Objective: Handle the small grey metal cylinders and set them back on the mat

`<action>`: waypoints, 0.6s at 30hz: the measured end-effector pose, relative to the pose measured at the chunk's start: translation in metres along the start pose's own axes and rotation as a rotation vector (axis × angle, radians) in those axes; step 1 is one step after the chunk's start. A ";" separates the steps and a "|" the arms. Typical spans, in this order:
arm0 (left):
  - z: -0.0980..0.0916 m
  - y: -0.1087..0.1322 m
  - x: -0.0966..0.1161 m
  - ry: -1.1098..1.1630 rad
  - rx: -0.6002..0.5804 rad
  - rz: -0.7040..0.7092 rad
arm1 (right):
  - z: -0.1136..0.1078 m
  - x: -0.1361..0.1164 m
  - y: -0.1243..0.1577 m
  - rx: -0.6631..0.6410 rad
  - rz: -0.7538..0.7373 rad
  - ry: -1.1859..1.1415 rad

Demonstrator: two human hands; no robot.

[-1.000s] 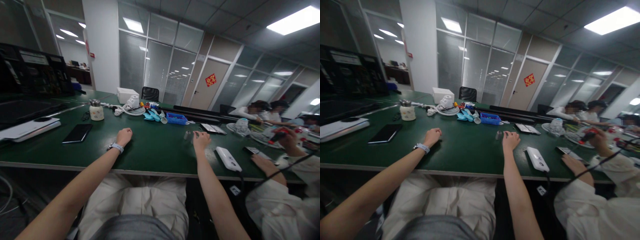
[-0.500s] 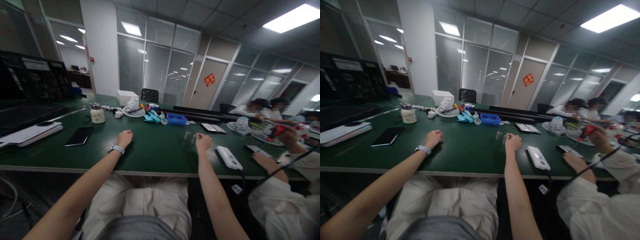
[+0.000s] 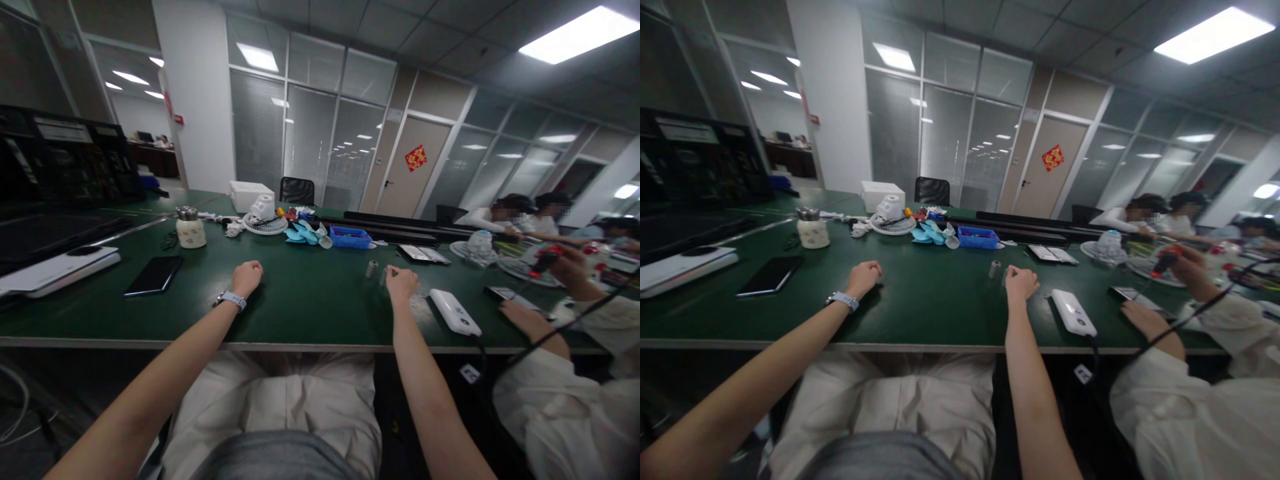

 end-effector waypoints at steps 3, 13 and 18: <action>-0.001 0.001 0.002 -0.005 -0.004 0.012 | 0.003 -0.005 -0.001 0.071 -0.110 0.022; -0.001 0.002 0.003 -0.016 -0.019 0.011 | 0.037 -0.030 -0.014 -0.001 -0.265 0.064; -0.002 0.004 0.005 -0.002 -0.021 0.019 | 0.027 -0.039 -0.014 0.036 -0.254 -0.010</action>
Point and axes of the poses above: each hand's wrist, its own y-axis away from the middle knuckle, its own z-axis out of the palm, x = y × z, the point moved 1 cm from there along -y, towards the middle knuckle, and after that the axes turned 7 degrees about y, right-handed, at the moved point
